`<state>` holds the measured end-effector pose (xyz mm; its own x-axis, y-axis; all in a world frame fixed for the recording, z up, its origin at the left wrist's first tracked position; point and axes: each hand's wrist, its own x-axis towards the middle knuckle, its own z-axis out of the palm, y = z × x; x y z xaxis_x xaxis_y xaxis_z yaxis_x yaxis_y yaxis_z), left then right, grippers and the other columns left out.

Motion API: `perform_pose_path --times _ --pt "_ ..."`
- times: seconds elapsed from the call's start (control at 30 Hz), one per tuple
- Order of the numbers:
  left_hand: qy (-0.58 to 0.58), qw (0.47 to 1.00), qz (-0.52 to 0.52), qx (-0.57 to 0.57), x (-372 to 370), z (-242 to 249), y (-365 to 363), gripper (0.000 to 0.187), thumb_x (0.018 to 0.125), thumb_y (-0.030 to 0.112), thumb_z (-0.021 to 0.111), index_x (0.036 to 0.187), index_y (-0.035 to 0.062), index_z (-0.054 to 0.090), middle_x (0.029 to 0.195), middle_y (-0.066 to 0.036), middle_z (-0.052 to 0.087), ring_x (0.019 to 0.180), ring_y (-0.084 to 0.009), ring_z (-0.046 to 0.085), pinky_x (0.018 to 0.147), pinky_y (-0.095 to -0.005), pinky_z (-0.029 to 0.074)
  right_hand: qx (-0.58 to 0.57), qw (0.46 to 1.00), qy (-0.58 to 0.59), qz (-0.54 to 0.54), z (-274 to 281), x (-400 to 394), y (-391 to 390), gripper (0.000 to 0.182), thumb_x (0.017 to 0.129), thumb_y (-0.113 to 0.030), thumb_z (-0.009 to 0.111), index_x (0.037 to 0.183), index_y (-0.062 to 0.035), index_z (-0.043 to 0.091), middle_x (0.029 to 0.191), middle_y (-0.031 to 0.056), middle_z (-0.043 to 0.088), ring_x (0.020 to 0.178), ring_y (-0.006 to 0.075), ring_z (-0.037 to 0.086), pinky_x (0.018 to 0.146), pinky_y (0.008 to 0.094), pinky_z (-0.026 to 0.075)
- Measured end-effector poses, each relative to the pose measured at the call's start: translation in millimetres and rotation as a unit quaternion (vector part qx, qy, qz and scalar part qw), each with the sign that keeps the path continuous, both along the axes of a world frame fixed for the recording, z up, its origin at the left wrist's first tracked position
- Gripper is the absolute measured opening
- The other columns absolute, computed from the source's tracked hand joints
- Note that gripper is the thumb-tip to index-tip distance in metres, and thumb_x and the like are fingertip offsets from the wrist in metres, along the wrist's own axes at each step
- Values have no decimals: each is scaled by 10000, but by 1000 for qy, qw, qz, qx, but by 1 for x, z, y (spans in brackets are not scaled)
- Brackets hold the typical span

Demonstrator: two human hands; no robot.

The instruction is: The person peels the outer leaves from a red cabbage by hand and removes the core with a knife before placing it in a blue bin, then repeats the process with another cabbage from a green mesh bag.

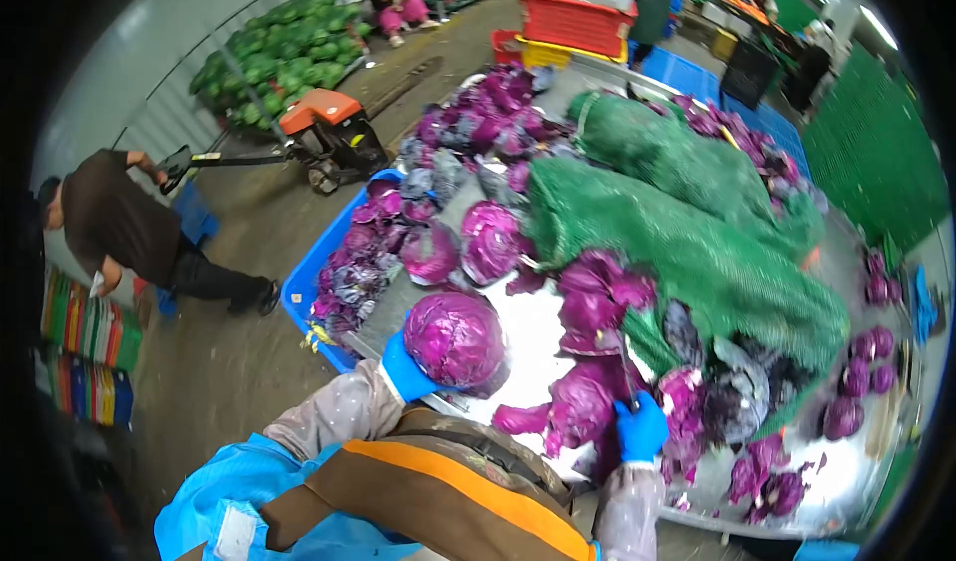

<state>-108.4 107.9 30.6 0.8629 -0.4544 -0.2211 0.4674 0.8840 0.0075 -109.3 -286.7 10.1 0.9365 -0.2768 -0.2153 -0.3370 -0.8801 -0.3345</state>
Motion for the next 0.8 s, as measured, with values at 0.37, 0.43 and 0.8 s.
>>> perform_pose_path --times 0.37,0.43,0.8 --pt "-74 794 -222 561 -5 -55 14 965 739 812 494 1317 40 497 1187 -168 606 1045 -284 617 891 -394 509 424 849 -148 280 41 19 185 897 651 -199 880 1408 -44 424 1389 149 500 1204 177 512 979 295 438" --pt "84 743 -417 517 22 -70 24 1046 699 884 429 1212 -13 594 890 -196 691 764 -314 679 716 -377 546 516 825 -121 196 29 30 187 852 665 -39 824 1411 -16 413 1408 135 473 1226 188 491 1005 307 419" --pt "-500 383 -31 776 91 4 27 1368 497 403 912 1528 192 37 1504 -256 218 1388 -441 233 1126 -540 242 595 801 27 60 16 74 170 538 843 31 630 1351 70 458 1328 103 524 1184 156 490 978 287 411"
